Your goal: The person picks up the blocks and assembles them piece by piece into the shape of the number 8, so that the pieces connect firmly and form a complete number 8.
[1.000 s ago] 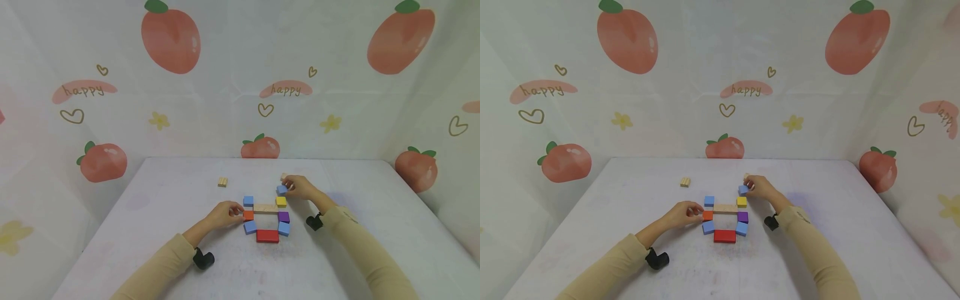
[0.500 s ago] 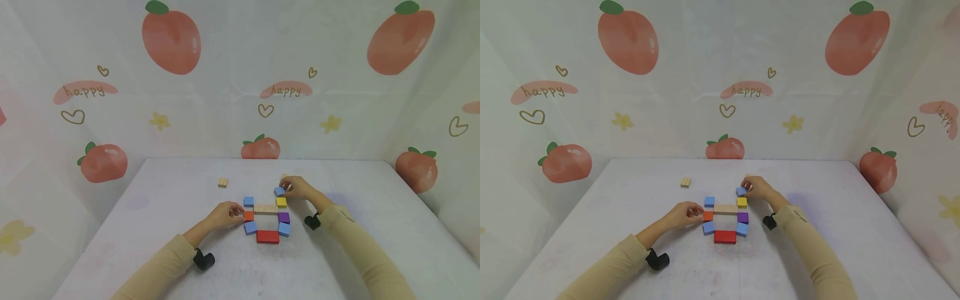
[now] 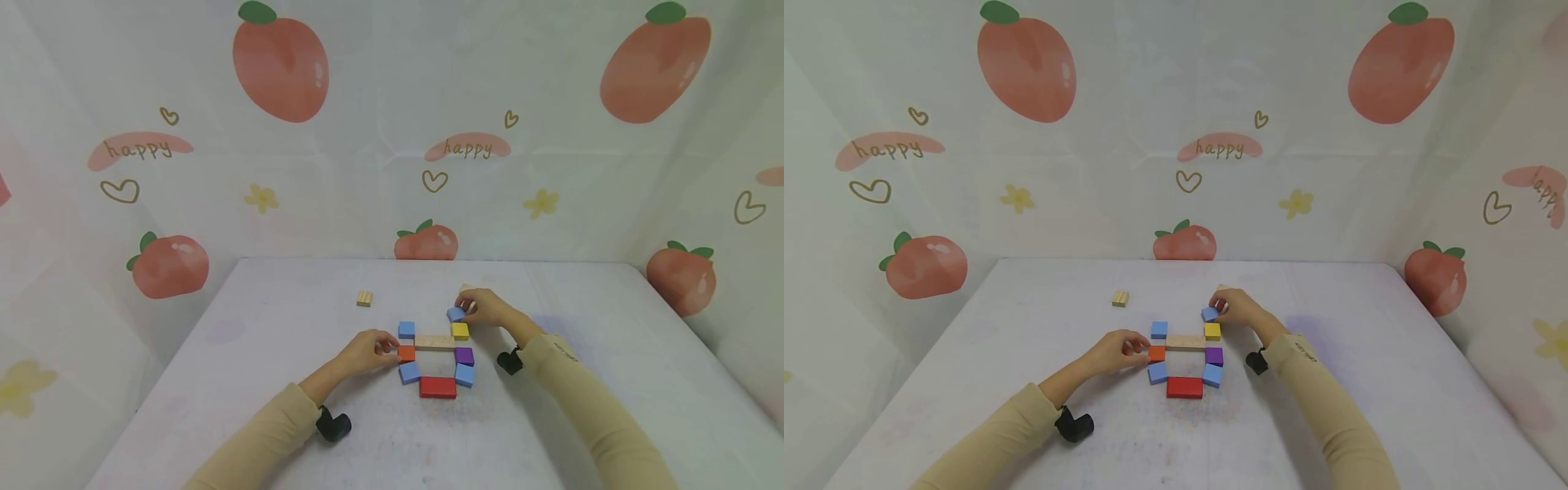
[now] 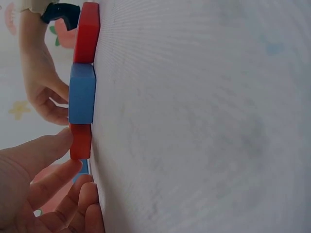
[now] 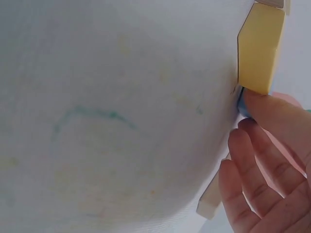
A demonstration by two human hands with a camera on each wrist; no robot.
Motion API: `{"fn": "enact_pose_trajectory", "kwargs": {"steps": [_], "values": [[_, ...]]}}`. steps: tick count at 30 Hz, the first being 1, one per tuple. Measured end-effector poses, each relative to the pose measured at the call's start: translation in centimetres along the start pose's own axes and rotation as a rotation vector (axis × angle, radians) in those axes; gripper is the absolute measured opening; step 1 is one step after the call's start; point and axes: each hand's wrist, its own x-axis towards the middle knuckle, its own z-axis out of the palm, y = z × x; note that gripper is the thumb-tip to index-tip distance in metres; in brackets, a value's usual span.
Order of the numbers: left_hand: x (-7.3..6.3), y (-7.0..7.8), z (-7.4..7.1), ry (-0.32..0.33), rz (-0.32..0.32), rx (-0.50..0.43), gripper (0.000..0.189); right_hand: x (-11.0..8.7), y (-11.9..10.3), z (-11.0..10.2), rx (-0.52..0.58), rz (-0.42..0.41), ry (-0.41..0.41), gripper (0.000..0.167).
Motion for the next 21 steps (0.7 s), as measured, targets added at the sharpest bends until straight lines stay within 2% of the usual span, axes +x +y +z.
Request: {"fn": "enact_pose_trajectory", "kwargs": {"steps": [21], "values": [[-0.22,0.05,-0.11,0.002,0.018,0.016,0.027,-0.47,0.71,-0.19,0.038,-0.005,-0.033,0.029]]}}
